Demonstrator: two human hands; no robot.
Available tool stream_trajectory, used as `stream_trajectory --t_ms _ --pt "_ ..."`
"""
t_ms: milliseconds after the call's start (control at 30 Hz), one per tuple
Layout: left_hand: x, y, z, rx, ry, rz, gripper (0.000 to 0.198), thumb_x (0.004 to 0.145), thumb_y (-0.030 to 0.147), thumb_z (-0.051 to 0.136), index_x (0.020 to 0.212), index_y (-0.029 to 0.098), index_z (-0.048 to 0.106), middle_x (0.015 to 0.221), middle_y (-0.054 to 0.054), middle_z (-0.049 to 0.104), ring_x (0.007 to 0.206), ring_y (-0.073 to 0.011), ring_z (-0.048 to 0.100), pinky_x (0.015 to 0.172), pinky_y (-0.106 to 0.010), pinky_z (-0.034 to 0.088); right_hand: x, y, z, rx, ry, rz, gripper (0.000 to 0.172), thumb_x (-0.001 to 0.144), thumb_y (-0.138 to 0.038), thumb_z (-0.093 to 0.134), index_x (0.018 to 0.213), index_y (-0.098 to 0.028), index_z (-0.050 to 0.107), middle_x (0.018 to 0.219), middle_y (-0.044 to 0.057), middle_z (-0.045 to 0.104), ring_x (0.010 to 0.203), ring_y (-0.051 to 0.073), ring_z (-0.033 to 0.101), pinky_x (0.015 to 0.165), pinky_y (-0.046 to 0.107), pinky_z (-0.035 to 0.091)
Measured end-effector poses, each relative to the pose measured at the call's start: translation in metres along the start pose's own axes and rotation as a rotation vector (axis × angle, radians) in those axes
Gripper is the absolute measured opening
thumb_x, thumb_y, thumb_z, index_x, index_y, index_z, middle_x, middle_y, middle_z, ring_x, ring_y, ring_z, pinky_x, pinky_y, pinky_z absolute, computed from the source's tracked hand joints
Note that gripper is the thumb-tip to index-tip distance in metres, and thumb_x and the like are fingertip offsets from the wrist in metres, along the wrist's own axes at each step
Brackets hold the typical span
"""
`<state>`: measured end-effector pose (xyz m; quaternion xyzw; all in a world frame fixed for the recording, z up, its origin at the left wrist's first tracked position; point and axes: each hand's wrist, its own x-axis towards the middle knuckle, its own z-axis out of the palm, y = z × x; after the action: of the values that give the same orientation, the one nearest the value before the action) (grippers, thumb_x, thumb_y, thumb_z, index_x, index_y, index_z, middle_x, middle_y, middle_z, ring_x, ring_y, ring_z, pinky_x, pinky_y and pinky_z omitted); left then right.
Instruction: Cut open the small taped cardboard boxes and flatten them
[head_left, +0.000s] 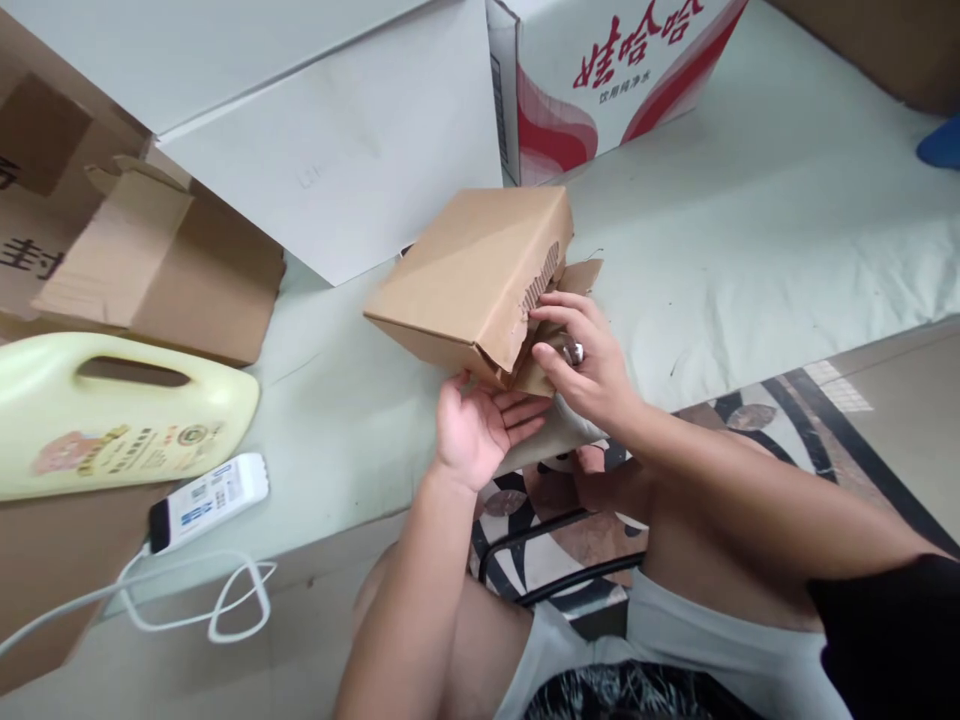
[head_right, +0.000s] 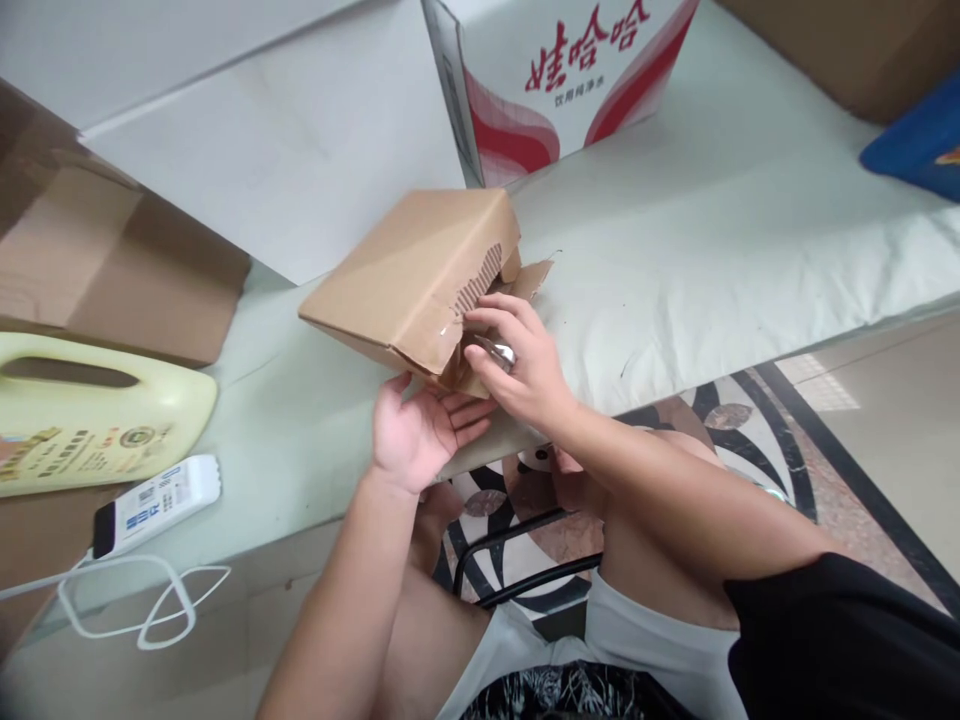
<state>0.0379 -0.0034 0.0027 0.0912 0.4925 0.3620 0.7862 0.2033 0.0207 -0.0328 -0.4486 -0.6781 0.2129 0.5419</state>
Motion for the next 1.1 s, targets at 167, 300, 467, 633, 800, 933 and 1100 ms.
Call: stream_trajectory --t_ms 167,300,467,633,800,933,1100 --pt "-0.004 -0.010 -0.013 0.646 0.218 0.332 0.032 0.081 0.041 0.055 0.064 0.016 0.066 0.058 -0.007 0.067 0.047 -0.0155 0.060 0.045 -0.023 0.038 -0.001 0.000 -0.001 0.001 -0.007 0.004 0.024 0.096 -0.036 0.060 0.115 -0.024 0.068 0.129 0.013 0.064 0.124 0.029 0.062 0.109 0.052 0.051" --pt "-0.011 -0.011 -0.028 0.855 0.407 1.366 0.032 0.088 0.032 0.056 0.058 0.021 0.054 0.048 0.002 0.047 0.045 -0.0121 0.045 0.050 -0.026 0.039 0.000 0.001 -0.003 0.002 -0.038 0.022 0.022 0.097 -0.032 0.056 0.113 -0.025 0.069 0.127 0.012 0.065 0.123 0.028 0.063 0.109 0.052 0.051" --pt "0.001 0.010 -0.035 1.229 0.414 1.902 0.042 0.085 0.044 0.065 0.119 0.020 0.067 0.118 -0.013 0.068 0.117 -0.0317 0.063 0.113 -0.056 0.044 -0.002 0.001 0.003 0.018 -0.094 0.002 0.024 0.096 -0.030 0.056 0.116 -0.026 0.069 0.130 0.011 0.067 0.126 0.027 0.063 0.111 0.052 0.052" --pt "0.018 0.021 -0.046 1.462 0.547 1.611 0.044 0.090 0.041 0.065 0.128 0.019 0.065 0.136 -0.015 0.063 0.145 -0.0373 0.046 0.123 -0.057 0.036 -0.003 0.000 0.007 0.048 -0.087 -0.024 0.021 0.092 -0.023 0.057 0.111 -0.025 0.068 0.126 0.011 0.068 0.126 0.027 0.063 0.110 0.051 0.052" --pt "0.016 0.027 -0.055 1.268 0.580 1.634 0.045 0.093 0.045 0.064 0.130 0.019 0.063 0.135 -0.014 0.063 0.140 -0.0314 0.052 0.125 -0.054 0.035 0.001 0.005 0.001 0.021 0.032 0.182 0.031 0.087 -0.017 0.056 0.116 -0.026 0.063 0.116 0.008 0.063 0.116 0.025 0.063 0.105 0.048 0.054" --pt "0.013 0.033 -0.058 1.057 0.595 1.624 0.046 0.094 0.045 0.065 0.132 0.019 0.062 0.138 -0.014 0.061 0.140 -0.0280 0.053 0.127 -0.049 0.034 0.002 0.007 -0.001 0.020 0.055 0.267 0.038 0.085 -0.019 0.058 0.121 -0.027 0.064 0.128 0.009 0.055 0.129 0.026 0.057 0.114 0.051 0.049" --pt "0.014 0.036 -0.063 0.888 0.607 1.511 0.053 0.094 0.054 0.061 0.137 0.022 0.056 0.147 -0.014 0.055 0.146 -0.0282 0.048 0.124 -0.047 0.039 0.000 0.004 0.000 0.152 -0.182 0.306 0.041 0.090 -0.030 0.057 0.131 -0.028 0.062 0.138 0.011 0.060 0.121 0.026 0.064 0.107 0.051 0.055"
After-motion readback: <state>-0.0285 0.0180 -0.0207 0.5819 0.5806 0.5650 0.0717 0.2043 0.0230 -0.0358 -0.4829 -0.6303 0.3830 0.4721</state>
